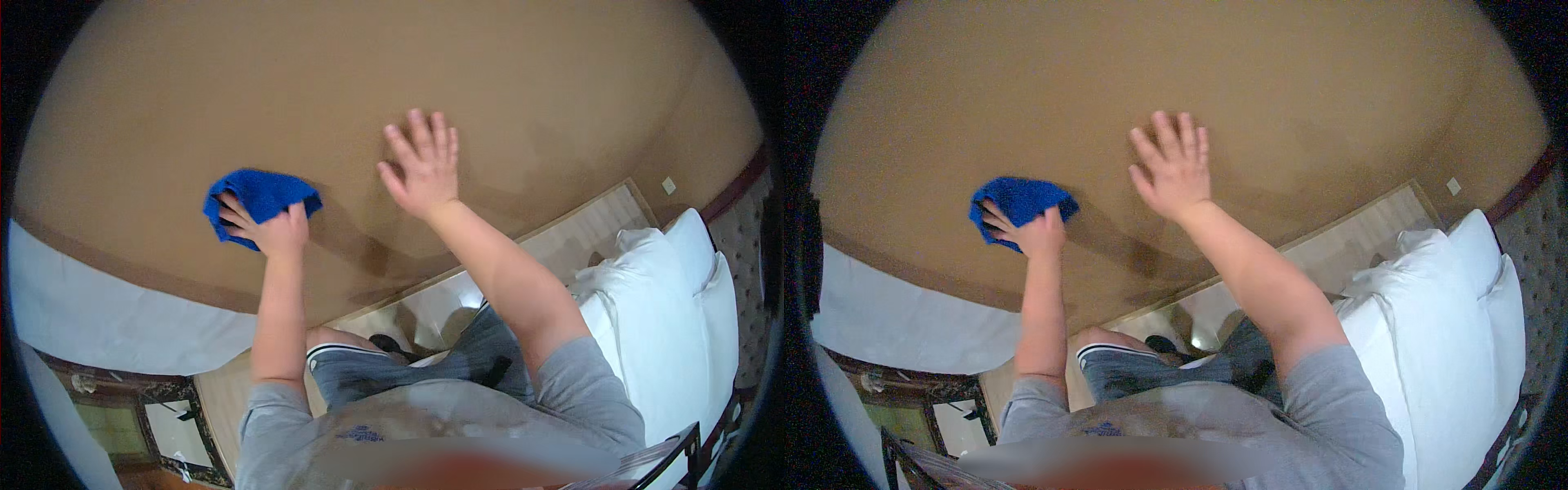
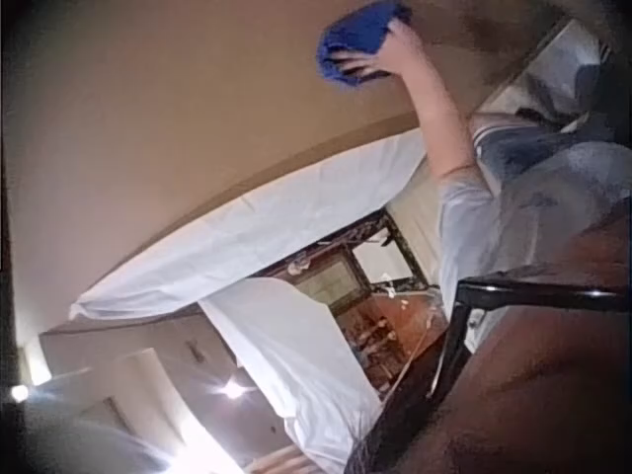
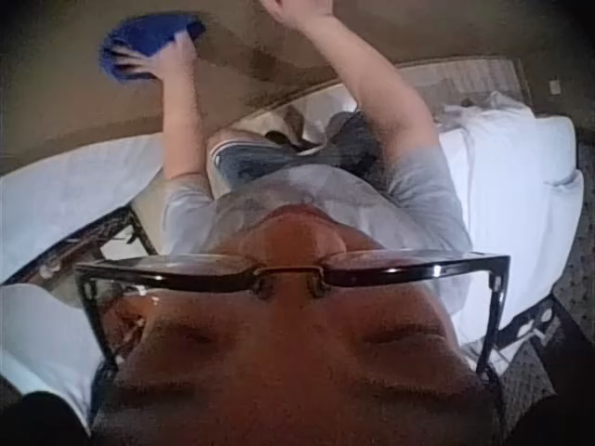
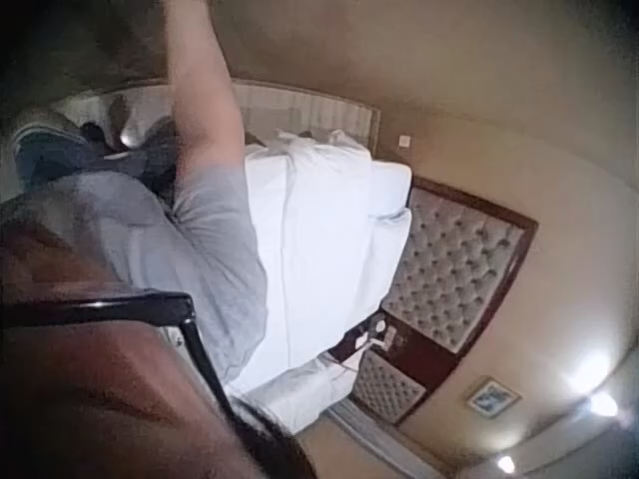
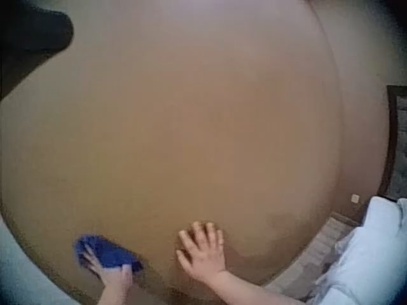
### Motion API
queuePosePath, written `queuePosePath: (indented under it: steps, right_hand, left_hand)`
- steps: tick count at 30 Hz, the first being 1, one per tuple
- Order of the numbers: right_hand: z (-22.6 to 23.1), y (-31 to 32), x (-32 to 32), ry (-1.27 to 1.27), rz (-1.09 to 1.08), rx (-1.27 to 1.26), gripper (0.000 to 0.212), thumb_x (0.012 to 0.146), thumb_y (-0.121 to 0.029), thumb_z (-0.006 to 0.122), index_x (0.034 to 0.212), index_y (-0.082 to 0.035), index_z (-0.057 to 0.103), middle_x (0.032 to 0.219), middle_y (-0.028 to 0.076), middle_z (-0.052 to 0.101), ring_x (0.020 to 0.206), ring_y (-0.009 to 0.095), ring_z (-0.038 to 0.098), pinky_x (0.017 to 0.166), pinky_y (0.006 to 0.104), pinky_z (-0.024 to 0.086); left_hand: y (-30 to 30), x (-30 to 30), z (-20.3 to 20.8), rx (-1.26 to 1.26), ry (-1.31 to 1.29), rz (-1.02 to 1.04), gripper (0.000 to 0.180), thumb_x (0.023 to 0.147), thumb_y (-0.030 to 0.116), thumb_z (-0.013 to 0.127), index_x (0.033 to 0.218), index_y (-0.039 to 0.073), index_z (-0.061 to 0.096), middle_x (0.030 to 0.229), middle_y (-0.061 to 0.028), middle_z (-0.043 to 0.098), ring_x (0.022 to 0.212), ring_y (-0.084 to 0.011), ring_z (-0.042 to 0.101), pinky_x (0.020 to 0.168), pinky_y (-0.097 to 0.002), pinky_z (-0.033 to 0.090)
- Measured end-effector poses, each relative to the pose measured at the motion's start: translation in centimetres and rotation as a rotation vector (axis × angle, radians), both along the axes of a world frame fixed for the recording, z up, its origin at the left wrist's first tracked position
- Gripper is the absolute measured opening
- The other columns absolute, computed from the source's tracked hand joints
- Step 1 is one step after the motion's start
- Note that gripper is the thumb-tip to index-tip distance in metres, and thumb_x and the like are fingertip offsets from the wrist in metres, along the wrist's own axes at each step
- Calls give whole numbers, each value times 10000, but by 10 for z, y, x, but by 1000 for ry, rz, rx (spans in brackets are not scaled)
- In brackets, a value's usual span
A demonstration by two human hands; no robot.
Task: The recorder uses a blue cloth to wipe a wall in a bedroom.
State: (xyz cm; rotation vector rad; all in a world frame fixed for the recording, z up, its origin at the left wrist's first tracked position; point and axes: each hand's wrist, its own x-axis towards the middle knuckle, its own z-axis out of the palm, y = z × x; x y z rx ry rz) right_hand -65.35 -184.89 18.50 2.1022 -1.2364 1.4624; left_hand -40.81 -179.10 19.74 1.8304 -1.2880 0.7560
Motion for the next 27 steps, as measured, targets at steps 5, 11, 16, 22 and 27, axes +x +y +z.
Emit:
queuePosePath:
  steps: [5, 11, 16, 22, 27]
  right_hand:
    - [29, -44, -74, -171, 27, -205, 589, 806, -338, 671, 1351, -181, 510, 1515, 143, 302, 1413, 412, 184, 1130, 565, 111]
    - [75, -75, -110, -149, 52, -174, 564, 809, -388, 656, 1330, -205, 543, 1510, 149, 333, 1430, 410, 170, 1160, 499, 76]
    - [52, -98, -111, -101, 47, -318, 534, 861, -475, 551, 1370, -320, 500, 1531, 49, 325, 1443, 369, 175, 1169, 507, 53]
    - [50, -98, -132, -64, 57, -304, 545, 851, -461, 554, 1373, -318, 498, 1529, 39, 330, 1429, 364, 218, 1169, 508, 52]
    - [67, -94, -143, 40, 216, -250, 543, 818, -396, 601, 1345, -289, 527, 1502, 38, 374, 1418, 327, 259, 1169, 492, 66]
  left_hand:
    - [-29, -21, 34, -50, -349, 134, 837, 773, 417, 635, 1426, -4, 325, 1489, -290, 254, 1372, -513, 178, 1084, -642, 108]
    - [-35, -83, -10, 15, 95, -357, 309, 852, 220, 574, 1102, 51, 643, 1057, -159, 660, 939, -286, 624, 852, -410, 467]
    - [-31, -126, -10, 216, 401, -592, 173, 875, 122, 527, 893, 32, 673, 853, -96, 660, 755, -231, 580, 730, -367, 464]
    - [-53, -138, -36, -149, 531, -610, 126, 892, 64, 528, 940, -36, 587, 964, -129, 623, 826, -235, 548, 755, -361, 480]
    - [-71, -131, -47, -518, 732, -558, 245, 903, 167, 618, 1085, 16, 553, 1117, -102, 605, 956, -231, 554, 933, -392, 456]
